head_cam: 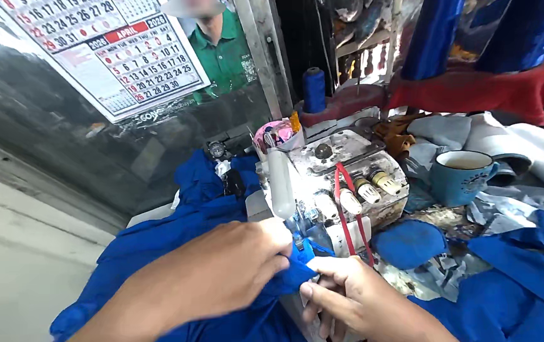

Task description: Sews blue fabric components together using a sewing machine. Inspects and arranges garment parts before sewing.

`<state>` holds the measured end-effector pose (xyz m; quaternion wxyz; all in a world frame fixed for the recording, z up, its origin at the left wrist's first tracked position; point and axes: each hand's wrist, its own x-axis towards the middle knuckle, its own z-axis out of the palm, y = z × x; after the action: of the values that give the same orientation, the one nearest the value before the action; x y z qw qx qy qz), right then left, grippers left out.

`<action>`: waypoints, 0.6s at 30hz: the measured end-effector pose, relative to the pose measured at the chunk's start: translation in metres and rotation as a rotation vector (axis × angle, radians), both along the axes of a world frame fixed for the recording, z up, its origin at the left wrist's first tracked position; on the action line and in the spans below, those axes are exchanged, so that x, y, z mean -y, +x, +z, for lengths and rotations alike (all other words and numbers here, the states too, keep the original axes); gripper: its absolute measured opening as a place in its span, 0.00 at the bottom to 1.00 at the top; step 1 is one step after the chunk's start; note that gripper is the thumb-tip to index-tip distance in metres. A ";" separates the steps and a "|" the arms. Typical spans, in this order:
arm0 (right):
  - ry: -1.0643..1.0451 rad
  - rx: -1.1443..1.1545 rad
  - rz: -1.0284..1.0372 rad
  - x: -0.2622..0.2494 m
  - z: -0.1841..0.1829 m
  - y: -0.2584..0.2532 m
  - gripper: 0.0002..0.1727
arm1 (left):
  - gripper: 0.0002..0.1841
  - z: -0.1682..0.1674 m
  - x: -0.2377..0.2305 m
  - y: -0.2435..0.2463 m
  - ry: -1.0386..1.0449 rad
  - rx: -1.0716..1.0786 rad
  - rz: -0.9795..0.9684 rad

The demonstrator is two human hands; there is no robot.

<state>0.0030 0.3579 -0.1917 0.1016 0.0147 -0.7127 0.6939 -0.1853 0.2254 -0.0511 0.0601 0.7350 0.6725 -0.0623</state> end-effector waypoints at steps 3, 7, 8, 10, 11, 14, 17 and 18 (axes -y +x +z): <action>-0.059 -0.033 0.091 -0.007 0.002 -0.003 0.12 | 0.17 -0.004 0.001 0.024 -0.030 0.032 0.029; -0.072 -0.040 0.059 -0.009 -0.001 -0.002 0.11 | 0.17 -0.023 0.004 0.010 0.068 0.122 0.052; -0.074 -0.052 0.028 -0.008 -0.003 -0.001 0.12 | 0.17 -0.026 0.007 0.011 0.076 0.136 0.068; -0.054 -0.087 -0.054 -0.003 -0.009 -0.001 0.12 | 0.17 -0.040 0.017 0.018 0.170 0.129 0.096; -0.019 -0.096 -0.097 0.000 -0.011 -0.002 0.13 | 0.16 -0.049 0.024 0.018 0.240 0.120 0.119; 0.226 -0.101 -0.106 0.008 -0.019 -0.006 0.23 | 0.17 -0.073 0.038 -0.002 0.376 0.129 0.210; 0.337 -0.102 -0.008 0.018 -0.022 -0.005 0.26 | 0.20 -0.084 0.055 -0.017 0.389 0.117 0.361; 0.285 -0.100 -0.017 0.021 -0.019 -0.003 0.23 | 0.19 -0.081 0.061 -0.015 0.390 0.114 0.387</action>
<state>0.0001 0.3368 -0.2106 0.1394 0.0576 -0.7982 0.5832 -0.2000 0.1642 -0.1323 -0.0339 0.5928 0.7953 0.1225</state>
